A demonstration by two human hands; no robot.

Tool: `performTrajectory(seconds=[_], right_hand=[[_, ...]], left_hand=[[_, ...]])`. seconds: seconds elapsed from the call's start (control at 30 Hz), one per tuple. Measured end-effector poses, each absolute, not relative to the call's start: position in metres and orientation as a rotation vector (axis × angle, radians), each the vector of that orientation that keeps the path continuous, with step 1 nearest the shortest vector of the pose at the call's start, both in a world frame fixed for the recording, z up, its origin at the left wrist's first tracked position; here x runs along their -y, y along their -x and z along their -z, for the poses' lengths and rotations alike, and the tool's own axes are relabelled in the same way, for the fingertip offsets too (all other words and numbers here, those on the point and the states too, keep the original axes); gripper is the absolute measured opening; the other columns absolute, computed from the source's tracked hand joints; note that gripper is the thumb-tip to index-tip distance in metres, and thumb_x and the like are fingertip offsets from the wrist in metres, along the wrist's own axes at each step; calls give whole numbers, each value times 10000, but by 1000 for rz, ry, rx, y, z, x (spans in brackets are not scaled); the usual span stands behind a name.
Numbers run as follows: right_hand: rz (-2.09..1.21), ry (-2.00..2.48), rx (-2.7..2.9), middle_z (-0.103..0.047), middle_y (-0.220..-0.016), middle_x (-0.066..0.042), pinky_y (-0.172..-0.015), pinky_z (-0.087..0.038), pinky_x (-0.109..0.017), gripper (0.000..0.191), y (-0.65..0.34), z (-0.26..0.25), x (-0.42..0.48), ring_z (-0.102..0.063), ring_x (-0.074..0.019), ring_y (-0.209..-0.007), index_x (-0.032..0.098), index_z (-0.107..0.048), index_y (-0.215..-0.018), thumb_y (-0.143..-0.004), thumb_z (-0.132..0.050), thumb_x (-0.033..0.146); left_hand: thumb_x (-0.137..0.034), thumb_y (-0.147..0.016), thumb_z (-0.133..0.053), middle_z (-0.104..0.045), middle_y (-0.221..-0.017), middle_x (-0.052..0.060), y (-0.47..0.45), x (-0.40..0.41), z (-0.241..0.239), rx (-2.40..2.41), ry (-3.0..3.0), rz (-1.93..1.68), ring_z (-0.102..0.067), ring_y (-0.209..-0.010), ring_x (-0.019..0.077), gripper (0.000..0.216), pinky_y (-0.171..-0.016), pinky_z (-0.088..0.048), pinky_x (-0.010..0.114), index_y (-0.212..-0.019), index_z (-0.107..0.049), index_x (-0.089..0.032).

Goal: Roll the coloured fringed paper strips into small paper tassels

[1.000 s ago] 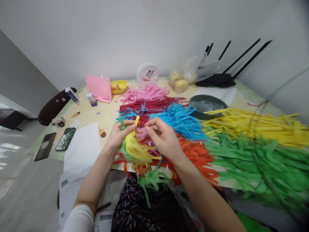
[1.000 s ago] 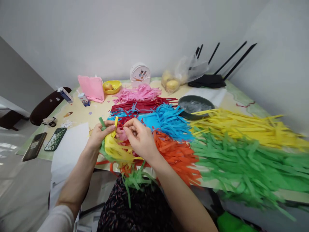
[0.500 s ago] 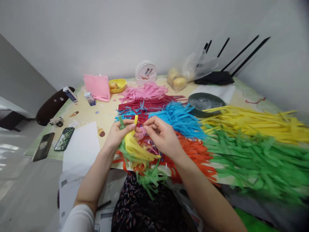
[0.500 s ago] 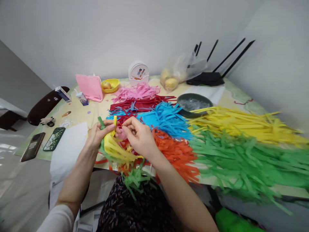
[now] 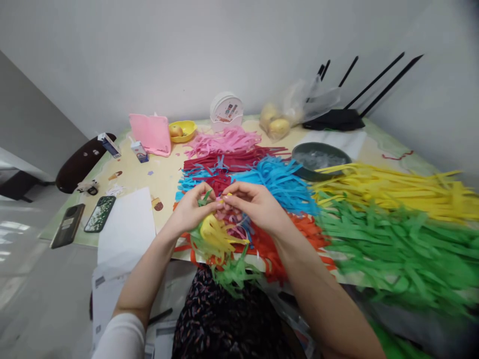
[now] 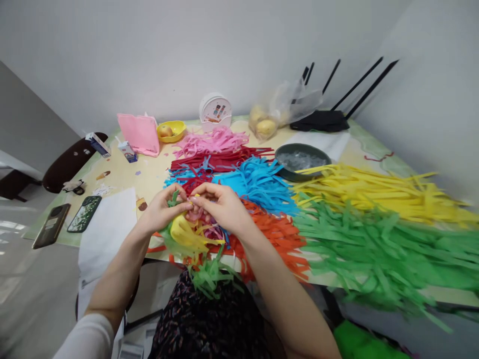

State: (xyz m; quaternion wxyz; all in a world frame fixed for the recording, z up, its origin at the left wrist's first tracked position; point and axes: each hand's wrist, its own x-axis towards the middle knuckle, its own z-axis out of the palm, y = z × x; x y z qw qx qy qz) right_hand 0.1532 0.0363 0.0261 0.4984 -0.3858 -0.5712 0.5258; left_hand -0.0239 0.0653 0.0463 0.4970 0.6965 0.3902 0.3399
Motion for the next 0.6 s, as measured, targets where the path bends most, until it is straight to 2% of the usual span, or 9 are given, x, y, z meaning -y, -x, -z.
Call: performTrajectory(seconds=[0.1, 0.2, 0.3, 0.4, 0.5, 0.6], right_hand=[[-1067, 979, 1193, -673, -880, -33, -380, -350, -203, 295, -156, -33, -35, -541, -103, -558, 220, -588, -847, -790, -693, 489], [-845, 975, 981, -608, -774, 14, -366, -275, -206, 217, -159, -42, -31, -409, -84, -467, 264, -515, -926, -889, -573, 470], [-686, 1038, 1148, -555, -701, 25, -451, -352, -232, 120, -155, -47, -29, -431, -99, -494, 255, -554, -961, -919, -557, 367], [-651, 1072, 1501, -633, -788, -6, -612, -441, -267, 109, -142, -47, -33, -564, -138, -648, 230, -618, -994, -908, -569, 273], [-629, 1058, 1671, -674, -830, -15, -688, -452, -277, 60, -132, -46, -38, -600, -156, -726, 215, -638, -907, -888, -589, 244], [-578, 1113, 1595, -643, -737, 3, -625, -427, -261, 81, -134, -45, -42, -567, -143, -650, 211, -611, -826, -889, -585, 255]], left_hand=[[-344, -734, -771, -572, -710, -25, 25, -71, -40, -1022, -1805, -792, -546, -698, 140, 279, -673, -429, 250, -753, -547, -179], [-375, -814, -683, -634, -776, 7, 29, -76, -34, -1045, -1825, -770, -583, -764, 176, 211, -715, -443, 270, -800, -595, -184], [-430, -907, -550, -687, -944, 68, 31, -78, -37, -1020, -1858, -825, -616, -937, 226, 271, -811, -462, 302, -874, -666, -188], [-411, -907, -566, -692, -1041, 93, 30, -76, -44, -948, -2009, -841, -597, -1049, 261, 246, -939, -441, 354, -915, -691, -199], [-398, -906, -572, -693, -965, 79, 33, -75, -48, -912, -2137, -794, -604, -927, 244, 233, -928, -454, 373, -905, -689, -197], [-399, -919, -554, -707, -973, 73, 47, -77, -49, -920, -2147, -732, -622, -924, 232, 253, -904, -474, 357, -956, -701, -197]])
